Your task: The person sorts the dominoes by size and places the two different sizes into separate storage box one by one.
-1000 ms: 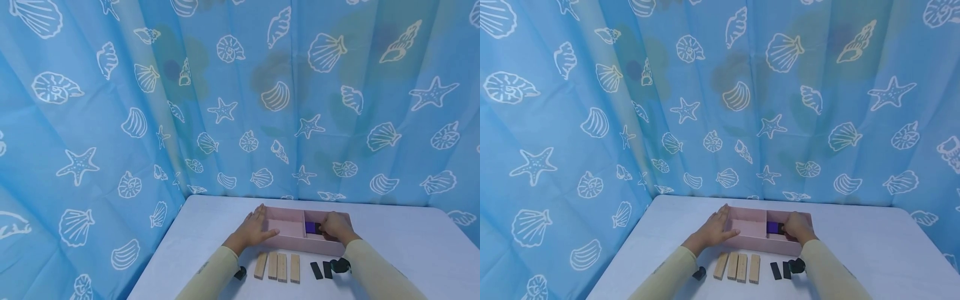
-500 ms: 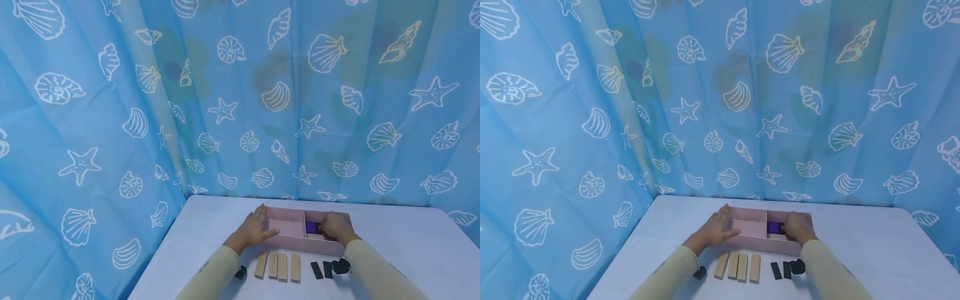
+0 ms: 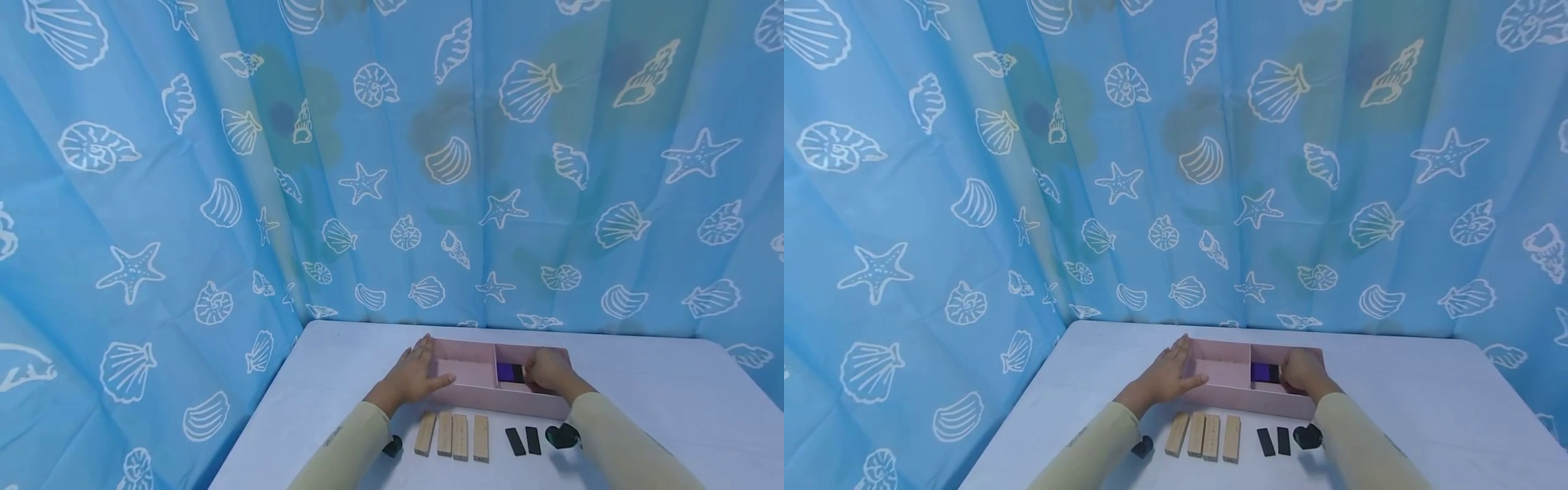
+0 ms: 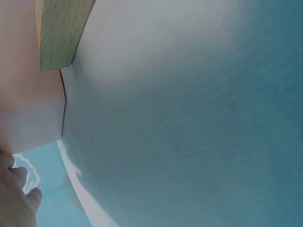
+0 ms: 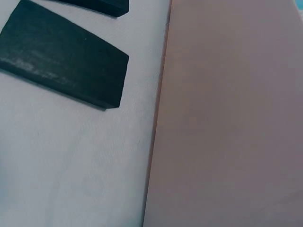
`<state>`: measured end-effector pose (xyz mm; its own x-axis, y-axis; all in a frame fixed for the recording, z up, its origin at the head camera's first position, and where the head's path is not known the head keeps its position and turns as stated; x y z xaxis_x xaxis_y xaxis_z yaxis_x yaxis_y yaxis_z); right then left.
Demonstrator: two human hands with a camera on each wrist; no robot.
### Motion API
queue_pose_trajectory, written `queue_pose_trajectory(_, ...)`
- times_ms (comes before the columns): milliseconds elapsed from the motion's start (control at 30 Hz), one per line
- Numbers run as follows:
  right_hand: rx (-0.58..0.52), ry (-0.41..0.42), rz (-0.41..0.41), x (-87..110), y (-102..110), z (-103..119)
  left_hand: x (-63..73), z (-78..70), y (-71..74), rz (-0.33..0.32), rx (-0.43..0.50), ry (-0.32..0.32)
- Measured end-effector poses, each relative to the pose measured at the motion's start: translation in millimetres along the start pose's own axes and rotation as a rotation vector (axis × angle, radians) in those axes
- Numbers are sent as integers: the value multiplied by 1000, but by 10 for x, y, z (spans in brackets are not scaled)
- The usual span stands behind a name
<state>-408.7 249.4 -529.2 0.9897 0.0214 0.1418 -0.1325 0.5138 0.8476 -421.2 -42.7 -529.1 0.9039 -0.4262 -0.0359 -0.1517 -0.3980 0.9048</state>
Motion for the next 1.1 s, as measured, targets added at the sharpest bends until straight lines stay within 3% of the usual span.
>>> queue_pose_trajectory(367, 9, 19, 22, 77, 109, 43, 2, 16, -16, -4, -6, -9)
queue_pose_trajectory(700, -79, 67, 17, 269, 182, 5, -3, 18, -29, -8, -15, -14)
queue_pose_trajectory(1100, -161, 94, -120, 573, 336, -44, 2, 2, -8, 1, 17, -27)
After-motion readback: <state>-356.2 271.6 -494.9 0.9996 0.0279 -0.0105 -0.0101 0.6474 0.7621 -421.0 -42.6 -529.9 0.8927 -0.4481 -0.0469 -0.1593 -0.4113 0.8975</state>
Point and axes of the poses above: each hand's wrist, its own x-axis away from the middle knuckle, its own y-axis out of the back of the hand, z = x × y, the point moved 3 cm from there along -x, towards the middle knuckle, and after that the axes turned 8 degrees about x, right-handed, at the moved point
